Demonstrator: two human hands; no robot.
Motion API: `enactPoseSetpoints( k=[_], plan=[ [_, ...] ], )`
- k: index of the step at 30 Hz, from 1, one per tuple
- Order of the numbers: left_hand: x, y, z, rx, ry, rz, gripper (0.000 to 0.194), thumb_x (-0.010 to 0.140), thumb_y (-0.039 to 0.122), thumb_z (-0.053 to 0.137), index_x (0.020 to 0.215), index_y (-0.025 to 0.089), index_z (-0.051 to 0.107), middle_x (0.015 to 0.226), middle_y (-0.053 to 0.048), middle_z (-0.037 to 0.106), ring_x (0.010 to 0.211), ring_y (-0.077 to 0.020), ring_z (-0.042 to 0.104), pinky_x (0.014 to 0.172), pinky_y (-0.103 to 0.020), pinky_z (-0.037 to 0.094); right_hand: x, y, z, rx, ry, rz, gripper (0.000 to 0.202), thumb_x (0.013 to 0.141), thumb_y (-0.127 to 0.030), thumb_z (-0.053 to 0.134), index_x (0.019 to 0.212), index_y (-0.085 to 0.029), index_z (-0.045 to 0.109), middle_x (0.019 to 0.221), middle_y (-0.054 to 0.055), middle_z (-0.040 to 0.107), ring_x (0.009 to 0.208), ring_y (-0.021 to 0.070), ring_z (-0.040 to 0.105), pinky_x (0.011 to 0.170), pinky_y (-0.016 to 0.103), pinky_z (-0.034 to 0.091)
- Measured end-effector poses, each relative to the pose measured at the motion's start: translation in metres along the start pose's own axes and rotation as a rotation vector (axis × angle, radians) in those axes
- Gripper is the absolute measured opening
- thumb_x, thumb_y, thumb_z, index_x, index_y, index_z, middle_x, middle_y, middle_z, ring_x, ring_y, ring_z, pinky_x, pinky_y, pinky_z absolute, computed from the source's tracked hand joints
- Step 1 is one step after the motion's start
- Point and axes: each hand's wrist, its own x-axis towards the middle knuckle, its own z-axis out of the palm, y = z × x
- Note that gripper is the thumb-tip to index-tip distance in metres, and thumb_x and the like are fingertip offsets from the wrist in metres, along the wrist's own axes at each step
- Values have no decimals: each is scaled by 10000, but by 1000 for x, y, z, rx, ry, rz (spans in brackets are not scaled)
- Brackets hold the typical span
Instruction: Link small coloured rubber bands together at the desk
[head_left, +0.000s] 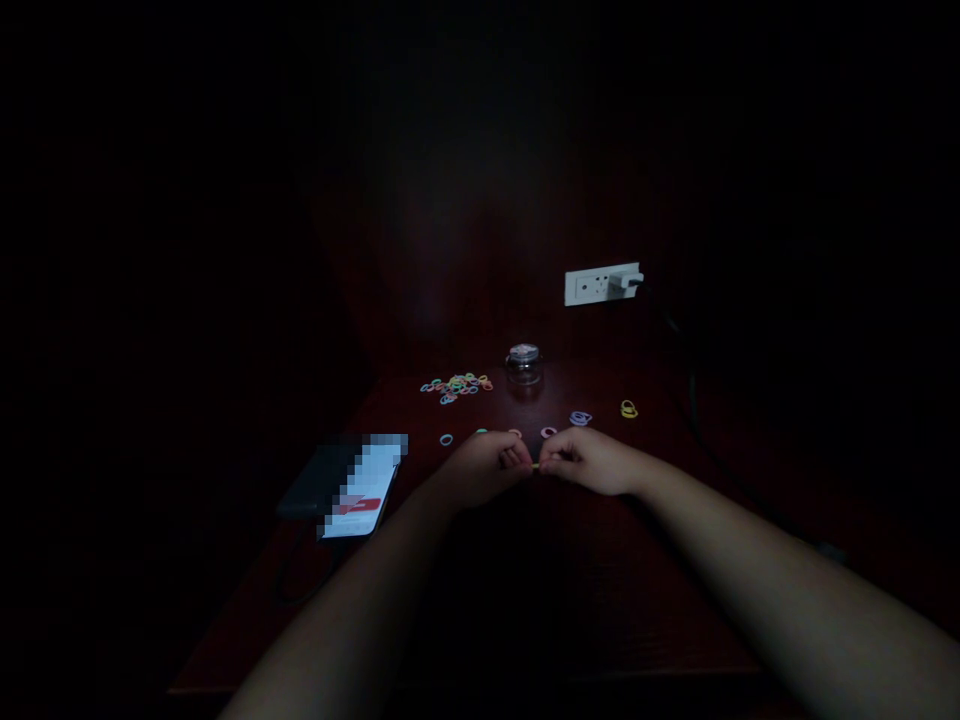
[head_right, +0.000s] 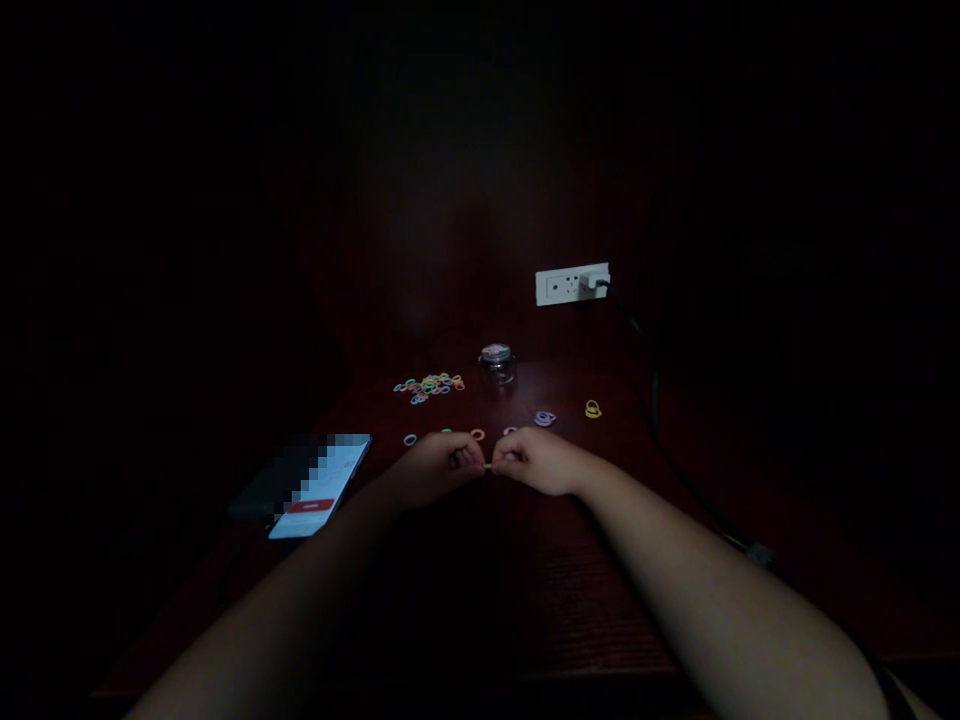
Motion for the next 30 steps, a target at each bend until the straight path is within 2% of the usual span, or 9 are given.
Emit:
enactPoseSetpoints(
  k=[9, 15, 22, 30],
  plan=[
    [1, -4, 3, -11, -4, 21, 130, 762, 263, 601, 791, 136, 609, 717, -12, 616, 648, -95, 558, 595, -204, 445, 1, 0, 2, 24, 2, 26, 249, 794, -348, 525, 711, -136, 626, 570, -30, 445, 536, 85, 364, 504, 215, 273],
    [2, -2, 3, -7, -1, 9, 150, 750, 273, 618, 799, 131, 615, 733, -19, 625, 660, -98, 569, 605, -208, 459, 2, 1, 2, 107, -12, 42, 237, 777, -360, 555, 765, -132, 618, 569, -40, 463, 514, 77, 371, 504, 211, 289],
    [4, -6, 6, -48, 20, 2, 164, 736, 277, 640, 789, 126, 606, 719, -21, 626, 672, -103, 583, 630, -221, 475, 2, 7, 4, 110, 32, 15, 225, 747, -346, 604, 838, -139, 605, 595, -42, 479, 532, 80, 394, 510, 205, 293],
    [4, -7, 6, -42, 20, 4, 203, 724, 292, 655, 833, 126, 615, 751, -32, 643, 699, -108, 592, 659, -229, 486, 2, 3, 2, 33, 30, 0, 241, 798, -362, 538, 772, -129, 598, 605, -21, 486, 551, 90, 410, 518, 211, 312]
  ],
)
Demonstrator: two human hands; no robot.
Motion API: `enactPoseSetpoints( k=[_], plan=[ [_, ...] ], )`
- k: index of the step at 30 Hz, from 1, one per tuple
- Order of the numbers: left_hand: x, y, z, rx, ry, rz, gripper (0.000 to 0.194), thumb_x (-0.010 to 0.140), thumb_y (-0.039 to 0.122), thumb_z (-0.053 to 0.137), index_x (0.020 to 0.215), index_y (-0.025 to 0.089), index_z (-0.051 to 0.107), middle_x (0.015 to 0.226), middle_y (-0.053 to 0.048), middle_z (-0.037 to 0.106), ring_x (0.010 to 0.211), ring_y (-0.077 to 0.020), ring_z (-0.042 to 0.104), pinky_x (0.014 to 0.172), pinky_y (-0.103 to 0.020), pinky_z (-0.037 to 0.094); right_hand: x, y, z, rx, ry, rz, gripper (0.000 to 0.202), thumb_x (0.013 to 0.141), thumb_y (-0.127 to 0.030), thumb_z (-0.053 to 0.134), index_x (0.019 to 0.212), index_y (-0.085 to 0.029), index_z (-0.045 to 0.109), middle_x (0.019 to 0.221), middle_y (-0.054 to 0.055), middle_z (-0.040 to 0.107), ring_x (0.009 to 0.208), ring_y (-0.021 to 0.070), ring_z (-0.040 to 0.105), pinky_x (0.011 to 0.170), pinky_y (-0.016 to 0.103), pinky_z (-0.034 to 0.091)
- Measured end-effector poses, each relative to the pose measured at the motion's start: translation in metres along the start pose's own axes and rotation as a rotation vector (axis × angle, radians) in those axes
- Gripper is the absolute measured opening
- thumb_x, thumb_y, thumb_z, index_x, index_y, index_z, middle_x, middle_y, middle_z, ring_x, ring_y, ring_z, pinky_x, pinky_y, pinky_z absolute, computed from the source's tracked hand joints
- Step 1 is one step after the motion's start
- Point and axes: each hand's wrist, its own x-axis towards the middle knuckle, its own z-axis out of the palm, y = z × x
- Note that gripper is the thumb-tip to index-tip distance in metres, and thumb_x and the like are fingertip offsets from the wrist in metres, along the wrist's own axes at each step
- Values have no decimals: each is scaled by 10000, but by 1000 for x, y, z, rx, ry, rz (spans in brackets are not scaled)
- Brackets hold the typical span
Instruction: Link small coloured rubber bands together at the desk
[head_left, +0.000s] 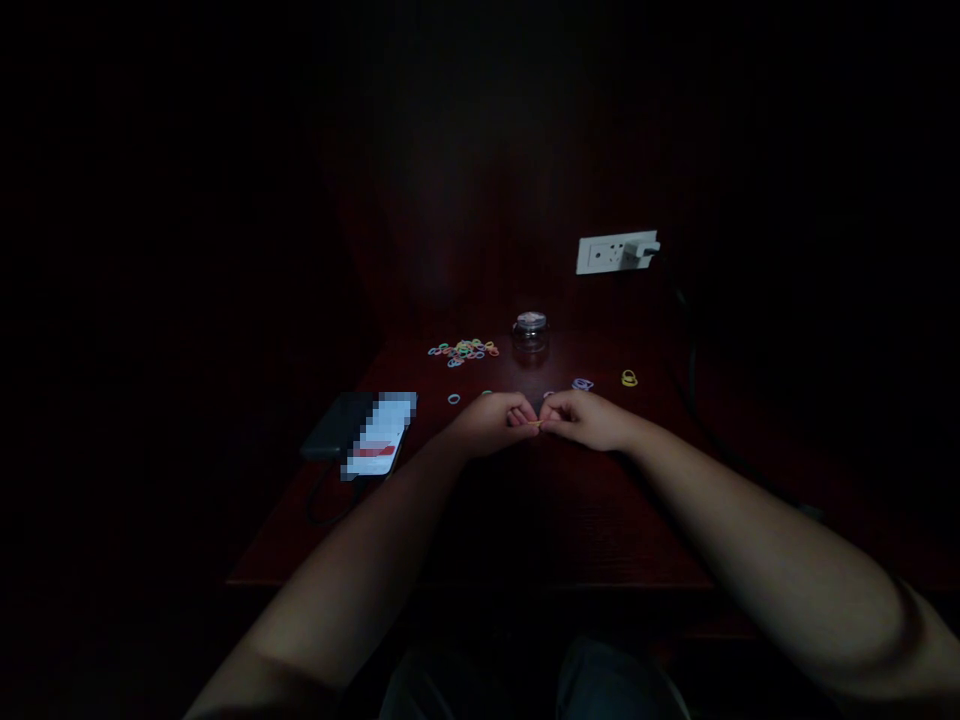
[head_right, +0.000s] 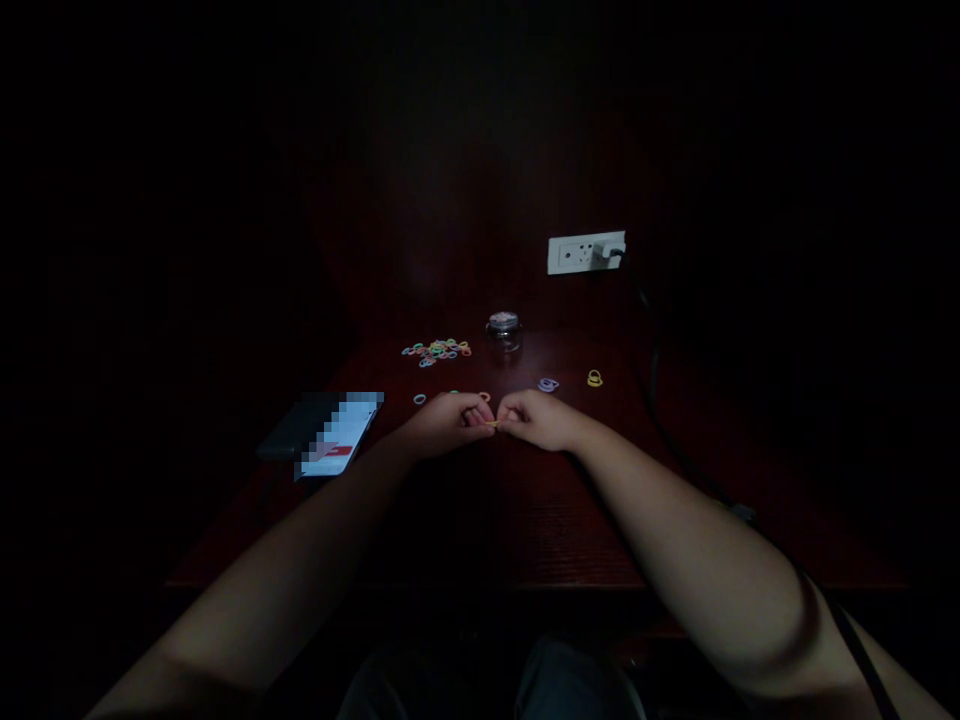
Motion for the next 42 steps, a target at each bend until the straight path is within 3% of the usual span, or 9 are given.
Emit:
enactPoseSetpoints(
  k=[15, 26, 36, 42],
  plan=[
    [1, 0, -2, 67, -16, 2, 191, 727, 245, 647, 866, 114, 645, 779, -49, 666, 713, -115, 608, 664, -229, 493, 0, -5, -2, -38, -60, 20, 268, 849, -362, 456, 725, -148, 559, 602, -3, 556, 548, 97, 467, 561, 227, 343],
    [1, -1, -1, 58, -84, -46, 181, 735, 290, 622, 808, 127, 649, 731, -27, 650, 645, -102, 578, 584, -196, 437, -1, -3, -3, -16, -80, 8, 251, 842, -357, 474, 745, -144, 566, 618, 5, 570, 562, 103, 471, 558, 227, 344],
    [0, 1, -1, 84, -69, -52, 198, 710, 313, 652, 776, 133, 600, 716, -21, 625, 638, -108, 567, 568, -209, 438, -1, 0, -1, 97, -81, 35, 199, 764, -288, 561, 899, -142, 571, 577, -58, 434, 510, 83, 370, 505, 216, 304],
    [2, -4, 0, 69, -70, -37, 220, 699, 321, 664, 783, 134, 583, 699, -13, 608, 632, -104, 560, 558, -204, 443, -1, -2, -1, 40, -61, 9, 145, 770, -265, 543, 831, -140, 586, 607, -37, 445, 550, 92, 393, 525, 219, 316]
  ],
)
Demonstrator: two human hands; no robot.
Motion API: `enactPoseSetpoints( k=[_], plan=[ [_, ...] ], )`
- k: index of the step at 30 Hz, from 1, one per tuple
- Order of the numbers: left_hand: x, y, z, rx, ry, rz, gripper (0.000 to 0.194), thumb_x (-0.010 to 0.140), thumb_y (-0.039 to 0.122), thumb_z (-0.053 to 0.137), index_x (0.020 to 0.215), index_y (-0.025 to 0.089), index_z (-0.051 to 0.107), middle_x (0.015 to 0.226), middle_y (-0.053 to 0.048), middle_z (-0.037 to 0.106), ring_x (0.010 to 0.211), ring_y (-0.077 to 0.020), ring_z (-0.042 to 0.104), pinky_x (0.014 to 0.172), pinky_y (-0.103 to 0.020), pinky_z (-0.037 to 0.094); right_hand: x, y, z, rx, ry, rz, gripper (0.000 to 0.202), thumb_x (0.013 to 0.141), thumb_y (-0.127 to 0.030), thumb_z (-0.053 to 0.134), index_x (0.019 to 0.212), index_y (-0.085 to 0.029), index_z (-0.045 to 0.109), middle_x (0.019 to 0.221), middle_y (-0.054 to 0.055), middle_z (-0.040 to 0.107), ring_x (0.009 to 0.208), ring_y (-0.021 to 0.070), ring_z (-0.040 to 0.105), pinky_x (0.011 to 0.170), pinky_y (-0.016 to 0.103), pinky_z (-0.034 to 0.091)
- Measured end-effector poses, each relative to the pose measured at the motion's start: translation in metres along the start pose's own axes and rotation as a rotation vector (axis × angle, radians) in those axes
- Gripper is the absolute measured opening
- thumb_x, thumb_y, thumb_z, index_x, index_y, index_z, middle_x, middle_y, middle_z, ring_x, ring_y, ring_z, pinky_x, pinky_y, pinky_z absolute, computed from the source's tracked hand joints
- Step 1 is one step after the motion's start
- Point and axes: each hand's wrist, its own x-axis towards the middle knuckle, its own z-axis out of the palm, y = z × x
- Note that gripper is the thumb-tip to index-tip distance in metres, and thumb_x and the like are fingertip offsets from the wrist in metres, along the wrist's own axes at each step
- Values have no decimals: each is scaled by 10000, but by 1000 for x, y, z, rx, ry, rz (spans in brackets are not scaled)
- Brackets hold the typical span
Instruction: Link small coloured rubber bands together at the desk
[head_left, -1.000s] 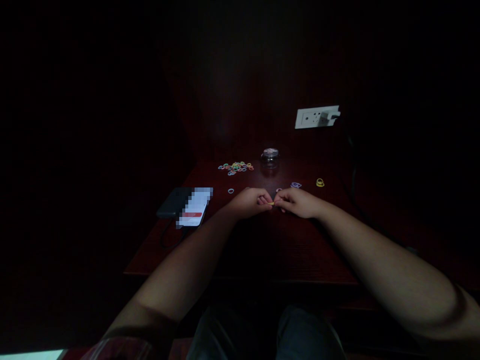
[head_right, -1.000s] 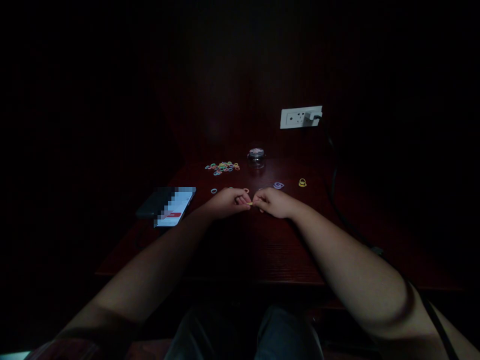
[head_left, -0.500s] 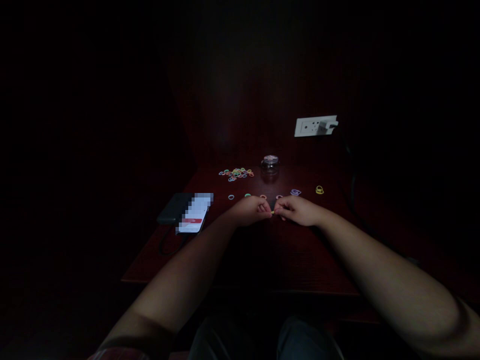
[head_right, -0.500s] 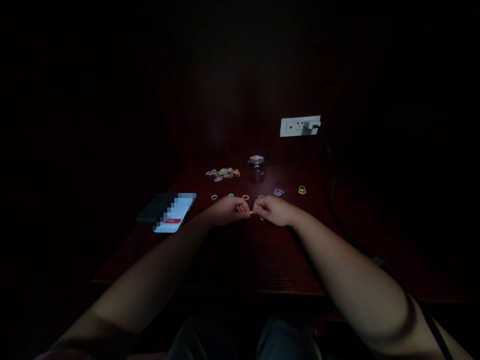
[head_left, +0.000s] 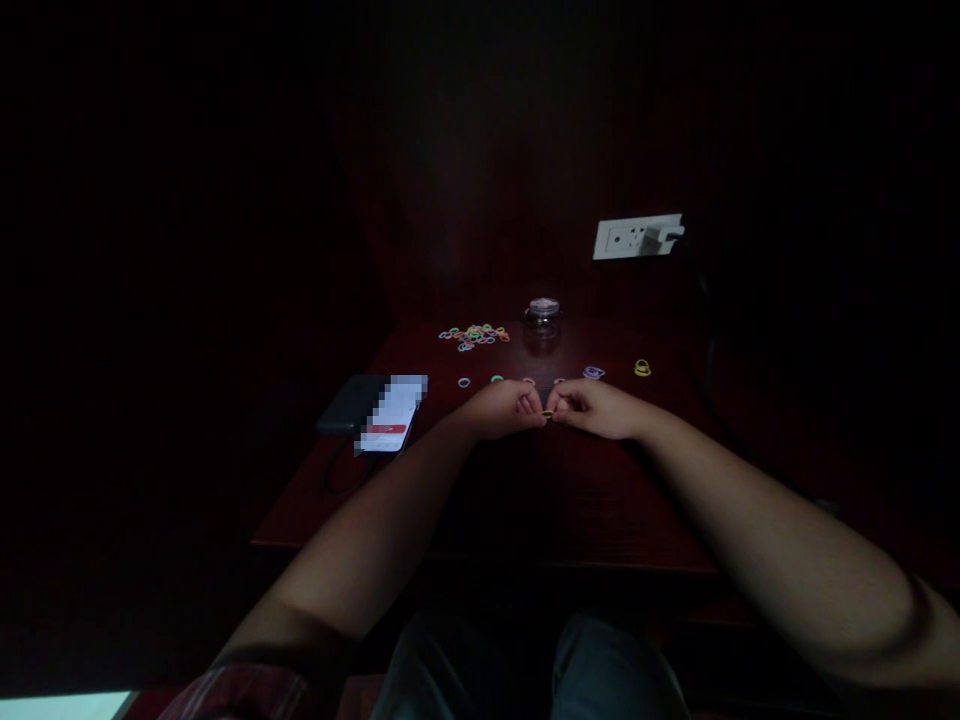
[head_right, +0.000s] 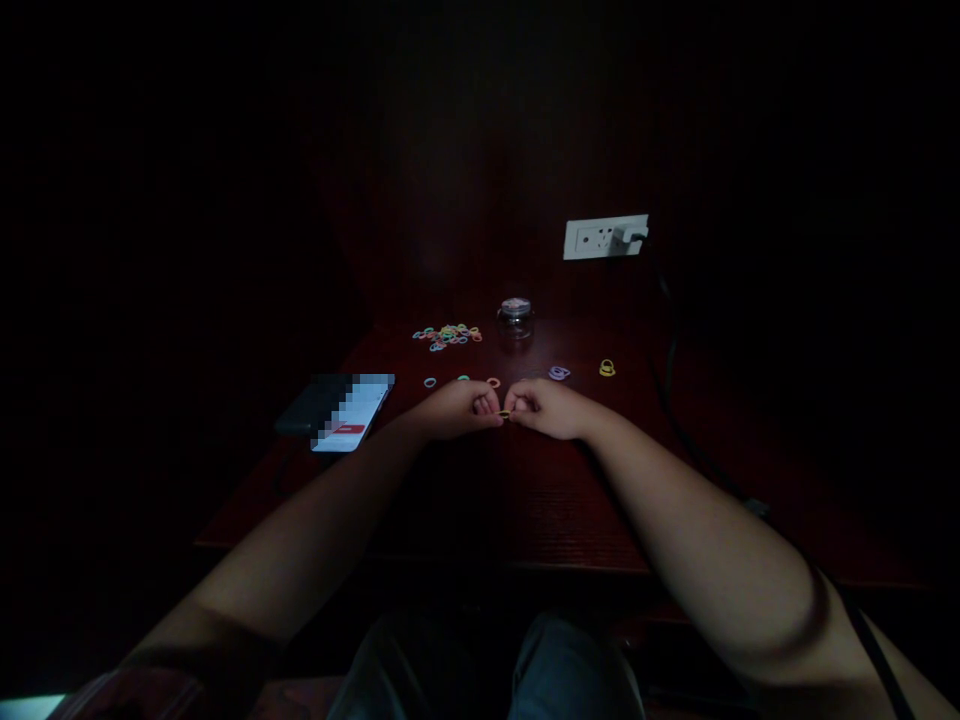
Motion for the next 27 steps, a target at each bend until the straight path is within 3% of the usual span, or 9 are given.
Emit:
enactPoseSetpoints(
  k=[10, 15, 21, 27],
  plan=[
    [-1, 1, 3, -53, -22, 30, 196, 721, 275, 626, 845, 129, 587, 767, -20, 611, 666, -91, 557, 597, -197, 451, 0, 5, 1, -50, 21, -36, 115, 781, -265, 544, 794, -152, 558, 659, -17, 491, 593, 101, 434, 553, 219, 344],
    [-3, 8, 2, -18, -21, 28, 130, 742, 247, 593, 785, 124, 599, 700, -4, 589, 606, -77, 522, 536, -175, 399, 0, 3, 1, -46, 27, -32, 113, 781, -266, 540, 781, -153, 534, 676, -8, 503, 605, 104, 446, 555, 218, 351],
    [-2, 7, 3, -34, 49, 33, 123, 742, 246, 588, 765, 126, 572, 671, 6, 566, 586, -74, 501, 523, -175, 374, -1, 0, 2, -70, 36, -23, 110, 772, -261, 530, 730, -165, 497, 654, -18, 474, 587, 101, 418, 544, 220, 335],
    [-1, 7, 5, -108, 44, 15, 75, 732, 199, 555, 758, 132, 533, 689, 5, 548, 609, -77, 490, 546, -183, 390, 0, 0, 1, -112, 44, -27, 105, 784, -230, 499, 707, -172, 459, 663, -22, 452, 599, 100, 404, 562, 224, 319]
  ],
)
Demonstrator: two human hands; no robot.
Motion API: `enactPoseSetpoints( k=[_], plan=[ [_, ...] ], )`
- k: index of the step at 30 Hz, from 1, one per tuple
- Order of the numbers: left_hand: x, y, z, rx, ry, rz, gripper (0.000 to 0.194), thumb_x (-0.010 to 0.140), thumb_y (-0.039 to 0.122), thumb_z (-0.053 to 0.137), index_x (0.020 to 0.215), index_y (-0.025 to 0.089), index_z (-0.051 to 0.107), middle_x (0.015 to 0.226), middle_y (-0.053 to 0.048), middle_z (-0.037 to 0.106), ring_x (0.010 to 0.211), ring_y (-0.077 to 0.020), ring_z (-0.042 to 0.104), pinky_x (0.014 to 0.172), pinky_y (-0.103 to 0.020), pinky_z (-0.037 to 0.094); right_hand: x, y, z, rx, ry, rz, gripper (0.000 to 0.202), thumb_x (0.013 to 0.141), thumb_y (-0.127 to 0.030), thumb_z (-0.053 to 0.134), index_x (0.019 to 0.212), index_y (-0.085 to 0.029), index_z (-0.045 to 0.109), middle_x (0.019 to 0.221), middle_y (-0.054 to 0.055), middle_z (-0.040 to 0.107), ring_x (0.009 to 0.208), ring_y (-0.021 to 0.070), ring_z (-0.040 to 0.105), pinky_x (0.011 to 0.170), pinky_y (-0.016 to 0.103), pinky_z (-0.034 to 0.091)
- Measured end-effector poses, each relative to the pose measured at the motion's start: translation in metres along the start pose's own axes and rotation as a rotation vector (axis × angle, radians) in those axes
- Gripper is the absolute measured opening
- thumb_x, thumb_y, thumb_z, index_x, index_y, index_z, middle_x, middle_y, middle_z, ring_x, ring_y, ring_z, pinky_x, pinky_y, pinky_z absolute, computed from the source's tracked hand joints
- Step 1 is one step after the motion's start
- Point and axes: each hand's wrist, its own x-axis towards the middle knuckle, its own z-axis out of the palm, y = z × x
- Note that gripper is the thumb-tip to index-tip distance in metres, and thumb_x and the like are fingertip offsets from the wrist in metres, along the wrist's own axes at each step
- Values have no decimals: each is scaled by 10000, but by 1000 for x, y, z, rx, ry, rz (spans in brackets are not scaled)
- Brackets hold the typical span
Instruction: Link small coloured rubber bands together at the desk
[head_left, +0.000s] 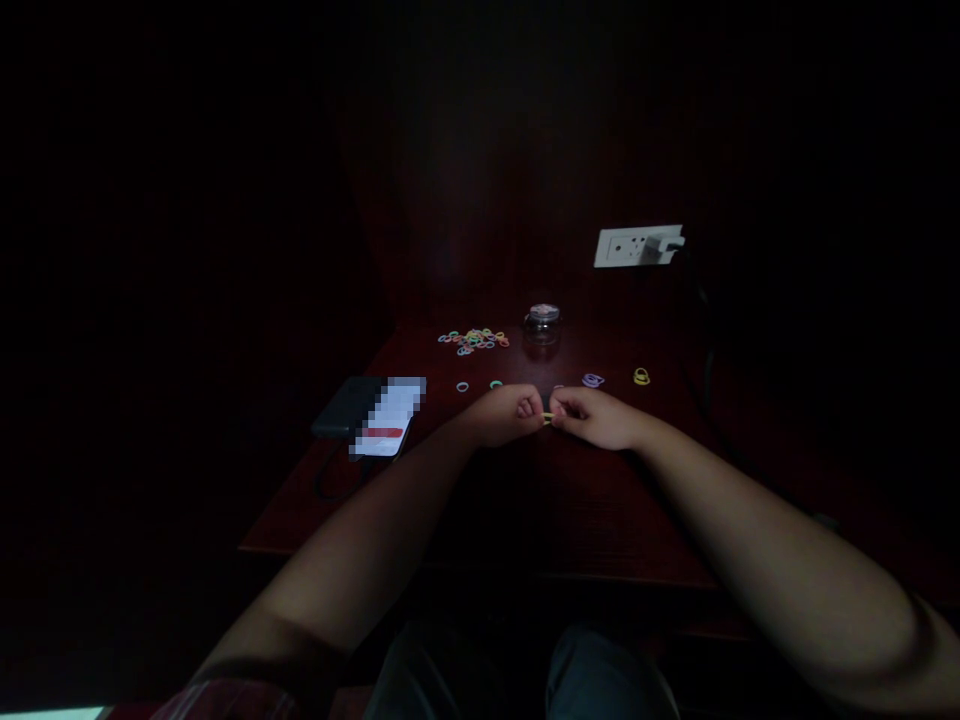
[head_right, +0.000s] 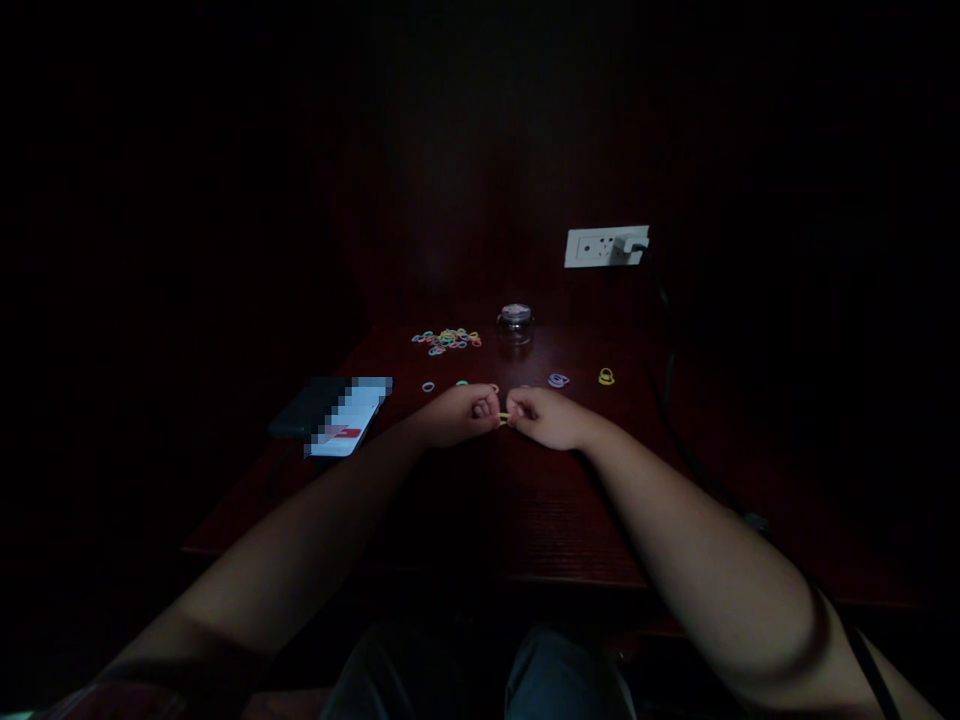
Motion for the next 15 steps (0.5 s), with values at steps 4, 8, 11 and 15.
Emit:
enactPoseSetpoints(
  k=[4, 8, 11, 15],
  plan=[
    [0, -2, 0, -13, 2, 5, 51, 719, 178, 541, 741, 138, 520, 684, 14, 533, 599, -71, 473, 540, -178, 377, -1, -1, -1, 8, -15, -9, 122, 802, -221, 476, 697, -177, 434, 674, -20, 446, 614, 104, 411, 574, 227, 317],
    [-1, -1, -2, 1, 8, 12, 44, 709, 176, 537, 729, 142, 517, 677, 20, 525, 586, -68, 462, 519, -172, 352, -2, -3, -3, 49, -44, -2, 126, 814, -223, 464, 700, -179, 432, 649, -23, 454, 598, 106, 411, 572, 231, 314],
    [-1, 1, -3, 12, 2, -10, 45, 699, 169, 539, 727, 141, 518, 663, 24, 516, 569, -65, 447, 500, -170, 331, -2, -5, -4, 82, -59, 12, 124, 813, -230, 468, 703, -179, 442, 627, -25, 463, 584, 106, 411, 566, 233, 309],
    [-1, 2, -3, 1, -16, -31, 55, 691, 167, 543, 732, 141, 517, 646, 31, 506, 567, -67, 447, 501, -171, 336, -1, -4, -4, 103, -54, 14, 120, 801, -237, 483, 701, -176, 453, 626, -27, 456, 583, 104, 406, 563, 231, 308]
  ],
)
